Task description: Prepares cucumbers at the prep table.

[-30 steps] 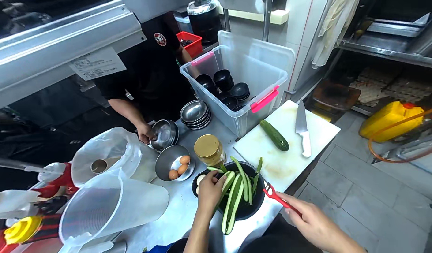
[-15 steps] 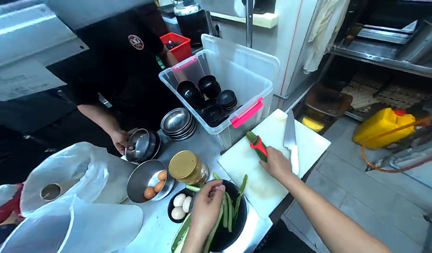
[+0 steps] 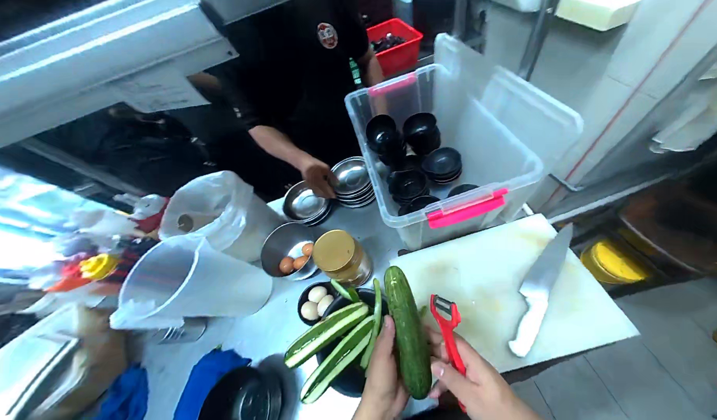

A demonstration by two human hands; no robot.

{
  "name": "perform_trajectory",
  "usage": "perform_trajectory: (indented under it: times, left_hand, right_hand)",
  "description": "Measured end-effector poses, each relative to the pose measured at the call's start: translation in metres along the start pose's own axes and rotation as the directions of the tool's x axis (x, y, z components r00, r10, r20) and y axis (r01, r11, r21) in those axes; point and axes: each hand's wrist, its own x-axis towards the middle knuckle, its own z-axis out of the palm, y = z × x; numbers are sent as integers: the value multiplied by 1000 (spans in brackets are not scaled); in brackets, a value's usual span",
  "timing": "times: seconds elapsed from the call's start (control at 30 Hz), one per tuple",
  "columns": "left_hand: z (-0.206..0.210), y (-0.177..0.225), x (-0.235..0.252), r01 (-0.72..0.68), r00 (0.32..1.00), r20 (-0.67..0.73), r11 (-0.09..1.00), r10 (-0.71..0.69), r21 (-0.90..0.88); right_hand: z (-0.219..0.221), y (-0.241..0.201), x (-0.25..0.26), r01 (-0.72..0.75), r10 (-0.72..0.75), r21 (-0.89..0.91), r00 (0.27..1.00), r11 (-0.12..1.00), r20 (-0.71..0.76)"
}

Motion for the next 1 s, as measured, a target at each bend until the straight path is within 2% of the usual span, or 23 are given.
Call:
perform_trajectory:
  times: [0.07,0.13,0.23,0.3,0.4,0.5,0.6,0.7,0.87,1.0]
  left_hand:
    - [-15,10,-10,-29,1000,-4,998,29,-50]
    - [-28,24,-23,-52,998,-22,998,52,-24]
    - [-41,46,-44,-116,992,-42,987,121,107]
    - [-50,58,-56,-178,983,-3,970,181,166]
    - [-61,72,-71,-250,968,42,918,249,309]
    - [-69,82,-80,-288,954,46,869,296,402]
    - [-73,88,-83,-280,945,-40,868,324,410]
    - [-71,89,-83,-254,946,-85,879,312,405]
    - [-70,88,-70,-282,918,-173,894,357,349]
    - [-62,103,-60,-307,898,-223,903,379,300]
  right_hand:
    - [3,-16,8,52,-64,-192,997,980,-53]
    - [2,-31,23,155,-189,-385,980,910,-54]
    - [16,-69,36,222,-238,-637,969,738,62]
    - [34,-90,42,249,-221,-714,966,654,135]
    - [60,-104,50,268,-184,-761,963,591,196]
    - [83,-100,49,271,-161,-787,963,555,218]
    - [101,-83,41,291,-168,-793,957,536,238]
    - [113,-66,34,276,-200,-804,960,528,198]
    - [127,-54,12,196,-50,-795,977,573,205]
    - [136,-46,-4,208,-67,-800,976,563,207]
